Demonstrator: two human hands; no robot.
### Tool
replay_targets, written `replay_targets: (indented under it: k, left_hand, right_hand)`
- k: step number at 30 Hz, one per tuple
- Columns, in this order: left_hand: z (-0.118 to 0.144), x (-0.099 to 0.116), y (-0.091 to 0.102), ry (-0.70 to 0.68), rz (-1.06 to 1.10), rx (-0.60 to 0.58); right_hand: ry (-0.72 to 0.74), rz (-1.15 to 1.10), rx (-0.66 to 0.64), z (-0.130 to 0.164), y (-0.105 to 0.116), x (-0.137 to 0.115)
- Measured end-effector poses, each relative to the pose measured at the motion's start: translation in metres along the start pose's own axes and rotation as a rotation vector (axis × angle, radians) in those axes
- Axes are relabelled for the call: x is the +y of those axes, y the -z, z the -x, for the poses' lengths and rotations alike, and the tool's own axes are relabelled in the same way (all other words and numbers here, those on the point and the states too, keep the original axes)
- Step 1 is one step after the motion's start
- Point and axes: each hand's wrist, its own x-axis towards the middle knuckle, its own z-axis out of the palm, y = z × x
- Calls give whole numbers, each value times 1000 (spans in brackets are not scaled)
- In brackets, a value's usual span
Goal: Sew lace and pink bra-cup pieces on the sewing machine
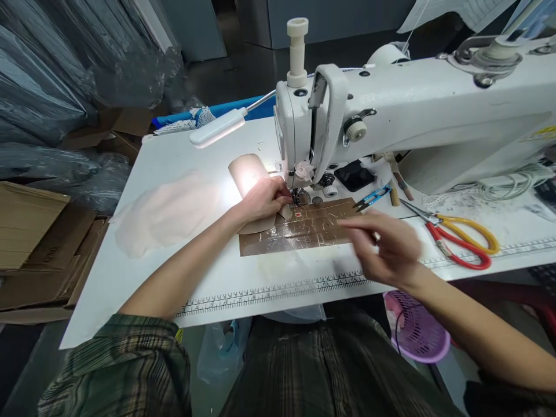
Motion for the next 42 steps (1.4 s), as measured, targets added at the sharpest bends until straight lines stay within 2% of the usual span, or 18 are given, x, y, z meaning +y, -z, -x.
replay_targets:
  k: [2, 4, 7, 9, 13, 19, 21, 25, 28, 36, 42]
  left_hand:
    - [3, 2, -3, -1, -36, 38]
    - [7, 6, -7, -21, -50, 98]
    - [12, 12, -12, -68, -163, 197]
    - [16, 16, -13, -67, -282, 263]
    - [22, 19, -12, -54, -357, 310]
    - [15, 3, -14, 38, -100, 301]
    - [8, -4, -14, 15, -54, 276]
    - [-3, -14, -12, -124, -78, 188]
    - [-5, -16, -12, -190, -109, 201]
    - [-3, -13, -18, -188, -119, 253]
    - [-9, -15, -16, -161, -165, 237]
  right_hand:
    - [233, 16, -172, -16, -23, 13]
    - [360, 73, -314, -30, -46, 25]
    - [396, 161, -455, -41, -67, 33]
    - [383, 194, -505, -41, -71, 33]
    - [326, 133, -510, -33, -61, 30]
    - [243, 82, -459, -27, -54, 33]
    - [231, 64, -455, -29, -55, 34]
    - [216, 33, -466, -33, -54, 37]
    - [216, 27, -498, -35, -51, 41]
    - [255, 47, -499, -34, -50, 41]
    - [302, 141, -471, -30, -55, 41]
